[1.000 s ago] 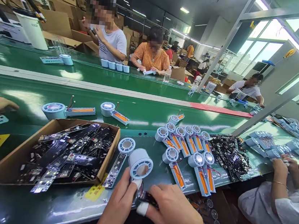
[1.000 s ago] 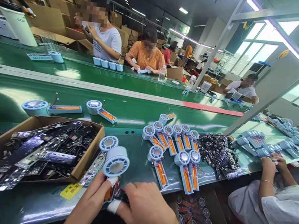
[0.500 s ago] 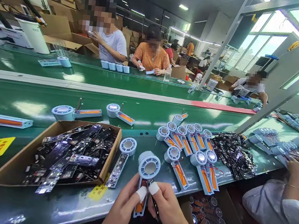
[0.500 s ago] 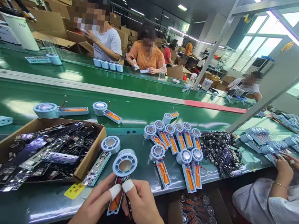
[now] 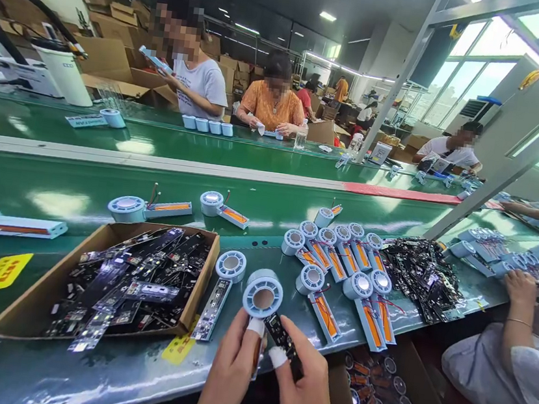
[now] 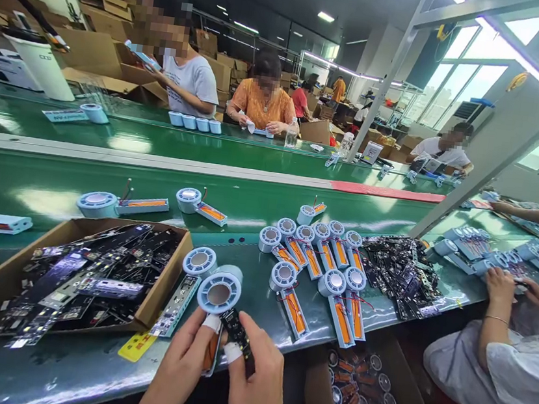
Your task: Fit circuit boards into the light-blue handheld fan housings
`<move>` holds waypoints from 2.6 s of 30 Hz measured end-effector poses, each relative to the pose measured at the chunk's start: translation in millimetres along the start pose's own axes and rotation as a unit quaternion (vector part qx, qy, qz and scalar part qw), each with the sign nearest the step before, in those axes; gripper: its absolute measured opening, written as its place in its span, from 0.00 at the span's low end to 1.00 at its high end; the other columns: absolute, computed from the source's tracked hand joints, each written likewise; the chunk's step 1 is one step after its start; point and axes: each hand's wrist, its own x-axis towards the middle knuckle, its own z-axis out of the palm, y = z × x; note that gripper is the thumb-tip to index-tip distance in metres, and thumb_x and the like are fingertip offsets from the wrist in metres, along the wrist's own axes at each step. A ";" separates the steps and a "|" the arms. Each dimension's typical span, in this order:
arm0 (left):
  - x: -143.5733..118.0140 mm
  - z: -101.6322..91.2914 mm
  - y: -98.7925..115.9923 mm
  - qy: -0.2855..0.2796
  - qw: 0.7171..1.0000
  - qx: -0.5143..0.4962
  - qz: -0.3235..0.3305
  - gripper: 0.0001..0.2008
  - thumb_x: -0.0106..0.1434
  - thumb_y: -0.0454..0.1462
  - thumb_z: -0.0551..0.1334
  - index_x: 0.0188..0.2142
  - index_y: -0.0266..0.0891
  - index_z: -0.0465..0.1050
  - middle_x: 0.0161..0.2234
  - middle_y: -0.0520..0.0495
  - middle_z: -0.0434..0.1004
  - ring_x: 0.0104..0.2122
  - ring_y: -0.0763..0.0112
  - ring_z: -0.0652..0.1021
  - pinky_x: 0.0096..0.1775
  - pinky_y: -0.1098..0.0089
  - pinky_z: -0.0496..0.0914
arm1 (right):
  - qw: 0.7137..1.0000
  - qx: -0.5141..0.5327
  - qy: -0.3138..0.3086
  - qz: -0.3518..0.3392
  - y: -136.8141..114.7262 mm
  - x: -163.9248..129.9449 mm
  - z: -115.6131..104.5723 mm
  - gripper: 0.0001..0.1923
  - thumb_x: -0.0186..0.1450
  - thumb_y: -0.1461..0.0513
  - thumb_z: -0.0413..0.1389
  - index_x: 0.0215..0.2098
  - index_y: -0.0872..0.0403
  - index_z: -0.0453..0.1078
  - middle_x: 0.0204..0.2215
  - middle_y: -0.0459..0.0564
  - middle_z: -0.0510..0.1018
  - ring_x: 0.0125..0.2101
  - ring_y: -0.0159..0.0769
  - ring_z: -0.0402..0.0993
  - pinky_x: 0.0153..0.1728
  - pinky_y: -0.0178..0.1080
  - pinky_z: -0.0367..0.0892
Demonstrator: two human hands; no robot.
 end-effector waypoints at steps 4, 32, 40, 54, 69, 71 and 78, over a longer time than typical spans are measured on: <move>-4.1 6.8 -3.3 -0.017 1.000 0.004 -0.016 0.30 0.64 0.52 0.52 0.61 0.40 0.65 0.67 0.40 0.62 0.69 0.55 0.58 0.67 0.55 0.56 | 0.996 -0.063 0.035 -0.057 2.9 0.8 14.9 0.25 0.72 0.66 0.46 0.66 0.51 0.63 0.45 0.54 0.82 0.42 0.38 0.81 0.40 0.36 0.77; 6.4 -15.7 6.7 0.048 0.903 0.301 0.303 0.21 0.70 0.45 0.49 0.48 0.39 0.77 0.42 0.39 0.82 0.43 0.56 0.80 0.46 0.58 0.73 | 0.953 -0.265 -0.053 -0.138 24.8 16.0 17.8 0.38 0.68 0.66 0.45 0.74 0.63 0.39 0.37 0.58 0.79 0.33 0.46 0.77 0.33 0.46 0.76; 3.6 -34.8 -8.1 0.194 0.666 0.563 0.450 0.18 0.70 0.31 0.48 0.49 0.24 0.73 0.46 0.29 0.75 0.43 0.50 0.75 0.43 0.57 0.71 | 0.950 -0.271 -0.056 -0.146 42.9 18.5 8.8 0.35 0.66 0.70 0.47 0.70 0.62 0.49 0.57 0.62 0.73 0.57 0.50 0.68 0.56 0.53 0.70; 16.9 -40.4 -36.7 0.201 0.759 0.438 0.438 0.18 0.71 0.36 0.55 0.59 0.40 0.67 0.48 0.38 0.73 0.43 0.59 0.78 0.45 0.63 0.73 | 0.953 -0.249 -0.062 -0.158 50.0 13.8 9.4 0.25 0.67 0.67 0.47 0.63 0.59 0.60 0.58 0.60 0.74 0.59 0.50 0.68 0.56 0.56 0.69; 14.3 -37.1 -34.4 0.182 0.787 0.419 0.415 0.26 0.71 0.36 0.54 0.67 0.38 0.57 0.49 0.37 0.75 0.48 0.55 0.76 0.50 0.58 0.69 | 0.952 -0.252 -0.048 -0.167 51.1 14.2 6.6 0.26 0.70 0.65 0.48 0.66 0.59 0.57 0.55 0.60 0.75 0.59 0.50 0.68 0.54 0.54 0.72; 16.0 -36.0 -34.6 0.177 0.788 0.429 0.403 0.27 0.71 0.38 0.52 0.68 0.38 0.54 0.48 0.37 0.76 0.46 0.55 0.76 0.49 0.58 0.70 | 0.952 -0.254 -0.056 -0.159 50.3 14.3 6.0 0.30 0.70 0.65 0.47 0.69 0.58 0.53 0.56 0.58 0.75 0.59 0.49 0.68 0.54 0.53 0.72; 19.0 -35.3 -32.2 0.167 0.774 0.444 0.419 0.27 0.72 0.38 0.53 0.68 0.38 0.55 0.46 0.38 0.77 0.43 0.55 0.75 0.46 0.59 0.68 | 0.953 -0.257 -0.078 -0.144 47.2 16.2 6.1 0.31 0.69 0.67 0.47 0.70 0.55 0.54 0.58 0.56 0.74 0.59 0.50 0.68 0.54 0.55 0.71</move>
